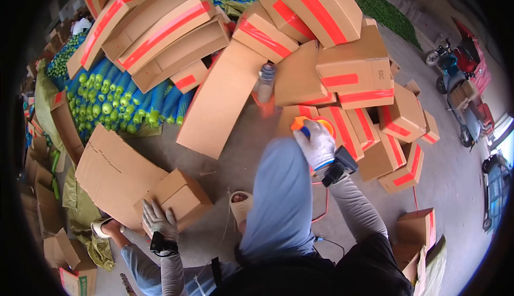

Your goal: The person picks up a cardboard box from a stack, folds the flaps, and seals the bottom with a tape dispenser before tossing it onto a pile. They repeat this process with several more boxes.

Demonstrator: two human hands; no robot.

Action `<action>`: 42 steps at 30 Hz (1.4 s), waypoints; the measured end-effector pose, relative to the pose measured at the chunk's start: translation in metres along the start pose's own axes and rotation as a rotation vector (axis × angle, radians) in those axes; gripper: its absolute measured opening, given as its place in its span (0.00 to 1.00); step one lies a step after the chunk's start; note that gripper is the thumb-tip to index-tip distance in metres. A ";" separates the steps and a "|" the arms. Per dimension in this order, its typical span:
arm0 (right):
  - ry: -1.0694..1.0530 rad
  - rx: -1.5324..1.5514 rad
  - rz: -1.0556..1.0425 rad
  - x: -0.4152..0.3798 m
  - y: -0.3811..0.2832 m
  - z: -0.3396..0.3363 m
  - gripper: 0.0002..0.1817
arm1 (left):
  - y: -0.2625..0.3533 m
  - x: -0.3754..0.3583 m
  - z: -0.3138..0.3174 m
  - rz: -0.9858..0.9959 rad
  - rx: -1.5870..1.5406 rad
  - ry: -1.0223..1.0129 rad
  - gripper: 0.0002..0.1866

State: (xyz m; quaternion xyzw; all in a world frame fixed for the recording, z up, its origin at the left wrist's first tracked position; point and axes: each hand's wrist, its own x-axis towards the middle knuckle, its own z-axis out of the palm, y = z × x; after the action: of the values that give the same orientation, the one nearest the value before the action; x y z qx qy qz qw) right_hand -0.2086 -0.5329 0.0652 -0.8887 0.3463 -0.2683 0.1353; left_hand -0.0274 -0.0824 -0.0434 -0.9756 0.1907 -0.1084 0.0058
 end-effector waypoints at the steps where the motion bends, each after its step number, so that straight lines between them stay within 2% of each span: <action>1: 0.011 -0.182 0.072 0.002 0.034 0.001 0.28 | -0.001 0.001 0.006 -0.016 -0.013 0.023 0.34; 4: -0.165 -0.147 0.034 -0.009 0.087 0.016 0.34 | -0.001 0.005 0.011 -0.015 -0.040 -0.036 0.35; 5: -0.147 -0.266 -0.031 -0.008 0.116 0.044 0.31 | -0.005 0.004 0.017 -0.019 -0.064 -0.039 0.36; 6: -0.246 -0.333 0.024 0.005 0.109 0.047 0.26 | -0.001 0.006 0.008 -0.051 -0.093 -0.100 0.37; 7: -0.159 -0.426 -0.012 0.010 0.124 0.065 0.23 | 0.002 0.007 -0.004 -0.071 -0.147 -0.107 0.38; 8: -0.222 -0.485 0.038 0.023 0.126 0.072 0.25 | -0.001 0.006 0.001 -0.052 -0.143 -0.077 0.38; 10: -0.220 -0.271 0.199 0.049 0.108 0.069 0.26 | -0.006 0.006 0.006 -0.071 -0.184 -0.077 0.38; 11: -0.201 0.077 0.143 0.062 0.085 0.056 0.24 | -0.008 0.007 0.008 -0.063 -0.201 -0.055 0.39; 12: -0.285 0.646 0.260 0.080 0.066 0.055 0.23 | -0.009 0.009 0.008 -0.086 -0.208 -0.067 0.39; 13: -0.302 0.825 0.189 0.097 0.044 0.053 0.23 | -0.009 0.008 0.006 -0.096 -0.222 -0.091 0.39; 15: -0.637 0.965 0.024 0.115 -0.042 0.038 0.34 | -0.008 0.007 0.007 -0.103 -0.181 -0.110 0.39; 17: -0.901 1.077 -0.205 0.094 -0.152 0.052 0.34 | -0.008 0.007 0.009 -0.126 -0.190 -0.143 0.40; 18: -1.031 1.047 -0.259 0.085 -0.176 0.079 0.38 | -0.009 0.007 0.006 -0.133 -0.200 -0.154 0.40; 21: -1.387 0.827 -0.605 0.042 -0.268 0.162 0.27 | -0.009 0.007 0.010 -0.171 -0.236 -0.134 0.41; 23: -1.684 0.808 -0.449 0.001 -0.295 0.220 0.21 | -0.013 0.008 0.005 -0.168 -0.285 -0.127 0.40; 24: -1.575 0.775 -0.567 -0.007 -0.298 0.237 0.18 | -0.016 0.008 0.005 -0.163 -0.277 -0.164 0.40; 25: -1.636 0.890 -0.389 -0.001 -0.299 0.246 0.18 | -0.019 0.008 0.006 -0.149 -0.277 -0.198 0.40; 27: -1.673 0.854 -0.393 0.008 -0.296 0.250 0.17 | -0.027 0.003 0.007 -0.190 -0.598 -0.031 0.40; 29: -1.660 0.807 -0.439 0.007 -0.289 0.243 0.17 | -0.027 -0.003 0.010 -0.409 -1.236 -0.064 0.43; 31: -1.610 0.799 -0.517 0.001 -0.290 0.242 0.17 | 0.000 0.002 -0.016 -0.405 -1.775 0.181 0.43; 33: -1.654 0.840 -0.437 0.003 -0.289 0.243 0.16 | 0.028 0.015 -0.024 -0.438 -2.233 0.405 0.40; 35: -1.663 0.842 -0.414 0.001 -0.285 0.241 0.16 | 0.030 0.014 -0.019 -0.528 -1.744 0.348 0.40; 38: -1.610 0.823 -0.452 0.001 -0.286 0.242 0.17 | 0.016 0.013 -0.002 -0.445 -1.580 0.273 0.34; 41: -1.636 0.860 -0.433 -0.002 -0.288 0.245 0.17 | 0.001 0.011 0.008 -0.321 -1.248 0.228 0.27; 42: -1.629 0.841 -0.423 -0.003 -0.291 0.241 0.17 | 0.000 0.015 0.004 -0.276 -1.231 0.359 0.22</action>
State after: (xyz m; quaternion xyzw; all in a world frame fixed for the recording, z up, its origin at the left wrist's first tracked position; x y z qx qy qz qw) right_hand 0.0850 -0.3067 -0.0092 -0.7253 -0.1488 0.3141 0.5942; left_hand -0.0130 -0.0883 -0.0441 -0.7830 0.0888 -0.1405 -0.5995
